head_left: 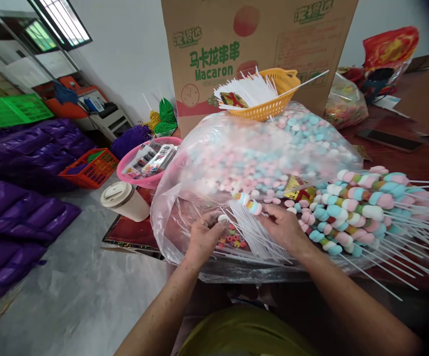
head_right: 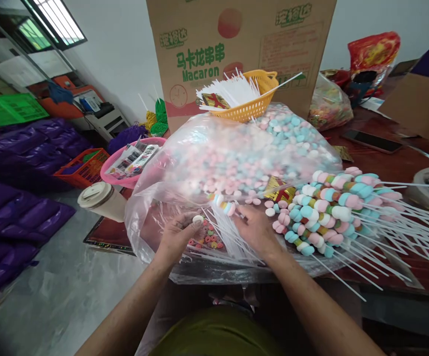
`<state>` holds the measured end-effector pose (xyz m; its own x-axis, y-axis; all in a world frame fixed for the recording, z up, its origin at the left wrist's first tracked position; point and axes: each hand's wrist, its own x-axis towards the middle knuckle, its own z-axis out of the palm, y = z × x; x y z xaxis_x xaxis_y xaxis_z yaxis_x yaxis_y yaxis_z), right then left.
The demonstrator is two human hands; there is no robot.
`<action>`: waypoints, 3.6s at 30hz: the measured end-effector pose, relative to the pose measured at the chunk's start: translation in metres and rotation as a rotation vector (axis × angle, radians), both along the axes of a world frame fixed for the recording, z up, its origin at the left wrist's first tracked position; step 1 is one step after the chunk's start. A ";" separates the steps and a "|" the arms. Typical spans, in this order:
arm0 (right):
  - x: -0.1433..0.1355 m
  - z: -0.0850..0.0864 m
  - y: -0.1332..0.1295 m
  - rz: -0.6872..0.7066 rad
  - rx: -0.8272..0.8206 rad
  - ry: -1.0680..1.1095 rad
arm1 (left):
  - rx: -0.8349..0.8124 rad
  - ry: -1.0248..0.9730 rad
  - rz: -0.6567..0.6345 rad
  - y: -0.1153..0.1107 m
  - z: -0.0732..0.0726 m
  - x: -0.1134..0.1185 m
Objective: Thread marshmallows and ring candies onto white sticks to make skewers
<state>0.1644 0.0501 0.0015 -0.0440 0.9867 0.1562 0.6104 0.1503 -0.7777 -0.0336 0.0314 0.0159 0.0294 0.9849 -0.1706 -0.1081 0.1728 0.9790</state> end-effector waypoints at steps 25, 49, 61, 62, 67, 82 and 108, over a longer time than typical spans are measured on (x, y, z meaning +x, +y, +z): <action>-0.037 0.037 -0.054 -0.028 -0.683 1.346 | 0.486 0.401 -0.218 -0.039 0.030 0.026; -0.033 0.016 -0.065 0.134 -0.248 1.007 | 0.201 -0.197 -0.126 -0.045 0.017 0.033; -0.043 0.027 -0.068 -0.072 0.052 0.682 | 0.049 -0.302 0.028 -0.052 0.024 0.050; -0.042 0.027 -0.067 -0.077 0.055 0.668 | 0.039 -0.308 0.047 -0.051 0.024 0.050; -0.021 0.037 -0.081 0.014 -0.021 0.435 | 0.009 -0.318 0.149 -0.045 0.022 0.045; -0.004 0.030 -0.115 0.195 -0.075 -0.150 | 0.281 0.147 0.219 -0.037 0.013 0.026; -0.025 0.019 -0.114 0.190 -0.097 -0.378 | 0.502 0.445 0.152 -0.043 -0.002 0.015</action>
<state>0.1391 -0.0637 0.0204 -0.2630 0.9648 0.0013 0.8234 0.2251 -0.5209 -0.0182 -0.0111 0.0137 -0.0822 0.9356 0.3434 0.3353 -0.2985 0.8936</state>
